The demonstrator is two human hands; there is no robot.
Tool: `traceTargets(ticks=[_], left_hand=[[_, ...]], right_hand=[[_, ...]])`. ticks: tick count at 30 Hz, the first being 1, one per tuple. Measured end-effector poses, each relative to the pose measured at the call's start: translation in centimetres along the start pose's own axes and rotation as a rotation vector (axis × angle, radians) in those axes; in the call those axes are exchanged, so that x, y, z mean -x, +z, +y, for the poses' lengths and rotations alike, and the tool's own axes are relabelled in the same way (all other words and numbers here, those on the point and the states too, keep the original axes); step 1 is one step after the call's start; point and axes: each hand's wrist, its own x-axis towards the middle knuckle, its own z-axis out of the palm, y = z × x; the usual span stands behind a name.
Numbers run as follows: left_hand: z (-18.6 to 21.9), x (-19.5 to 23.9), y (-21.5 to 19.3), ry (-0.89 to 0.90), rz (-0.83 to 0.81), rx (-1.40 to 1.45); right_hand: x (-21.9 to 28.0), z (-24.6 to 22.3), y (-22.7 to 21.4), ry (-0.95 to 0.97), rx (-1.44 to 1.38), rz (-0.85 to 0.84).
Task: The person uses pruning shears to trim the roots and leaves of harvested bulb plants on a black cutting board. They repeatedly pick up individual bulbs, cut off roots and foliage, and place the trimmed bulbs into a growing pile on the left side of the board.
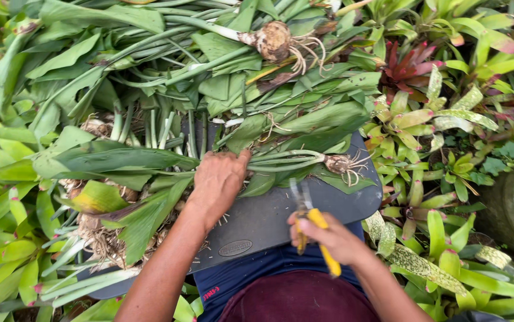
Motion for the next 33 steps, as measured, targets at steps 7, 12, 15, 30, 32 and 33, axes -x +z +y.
traceTargets(ticks=[7, 12, 15, 30, 32, 33], left_hand=[[0.3, -0.8, -2.6, -0.103, -0.202, 0.192], [0.3, -0.5, -2.5, -0.077, -0.162, 0.175], [0.3, -0.5, -2.5, -0.048, -0.130, 0.158], [-0.4, -0.1, -0.6, 0.021, -0.052, 0.170], [-0.5, -0.1, -0.4, 0.030, -0.037, 0.163], [-0.4, -0.1, -0.5, 0.035, -0.029, 0.159]], right_hand=[[-4.4, -0.7, 2.9, 0.117, 0.316, -0.141], [-5.9, -0.4, 3.1, 0.225, 0.287, -0.116], [-6.5, -1.1, 3.6, 0.275, 0.241, -0.082], [-8.3, 0.5, 4.3, 0.335, 0.058, 0.019], [-8.4, 1.0, 4.3, 0.340, 0.050, 0.029], [-8.4, 1.2, 4.4, 0.331, 0.057, 0.040]])
